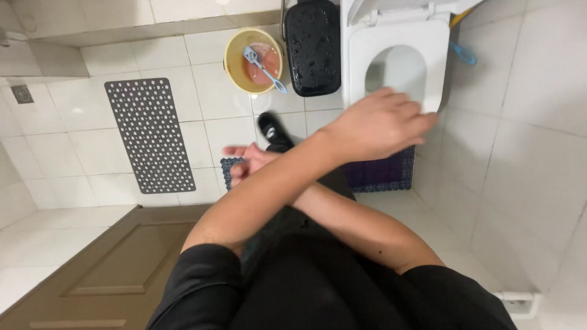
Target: Scrubbing bathroom floor tiles and low wall surfaces using a brush and soapy water from a bucket.
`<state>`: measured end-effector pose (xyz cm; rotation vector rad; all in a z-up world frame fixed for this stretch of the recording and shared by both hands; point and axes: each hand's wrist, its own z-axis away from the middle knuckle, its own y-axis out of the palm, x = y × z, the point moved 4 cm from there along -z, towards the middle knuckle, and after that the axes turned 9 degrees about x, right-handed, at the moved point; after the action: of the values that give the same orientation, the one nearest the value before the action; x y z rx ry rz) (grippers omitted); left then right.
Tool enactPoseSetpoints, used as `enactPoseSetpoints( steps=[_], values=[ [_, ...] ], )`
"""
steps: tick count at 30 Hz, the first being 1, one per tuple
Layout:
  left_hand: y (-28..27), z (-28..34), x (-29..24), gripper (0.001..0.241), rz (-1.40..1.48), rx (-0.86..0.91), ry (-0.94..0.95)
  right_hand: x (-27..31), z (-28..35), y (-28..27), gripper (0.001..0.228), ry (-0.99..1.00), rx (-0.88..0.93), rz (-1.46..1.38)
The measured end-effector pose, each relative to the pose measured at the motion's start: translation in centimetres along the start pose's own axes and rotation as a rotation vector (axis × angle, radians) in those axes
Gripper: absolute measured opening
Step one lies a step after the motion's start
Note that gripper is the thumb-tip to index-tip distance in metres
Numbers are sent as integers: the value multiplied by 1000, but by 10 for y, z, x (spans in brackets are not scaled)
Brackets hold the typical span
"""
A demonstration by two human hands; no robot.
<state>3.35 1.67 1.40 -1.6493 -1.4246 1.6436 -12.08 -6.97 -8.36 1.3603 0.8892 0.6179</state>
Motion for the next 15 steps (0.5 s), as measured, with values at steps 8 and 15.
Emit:
enactPoseSetpoints(
  steps=[8,15],
  values=[
    [-19,212,102,37,228,-246,-601,131,47,-125,49,-145,-931,821],
    [-43,386,177,39,324,-221,-1025,157,48,-127,40,-120,-1303,1456]
  ],
)
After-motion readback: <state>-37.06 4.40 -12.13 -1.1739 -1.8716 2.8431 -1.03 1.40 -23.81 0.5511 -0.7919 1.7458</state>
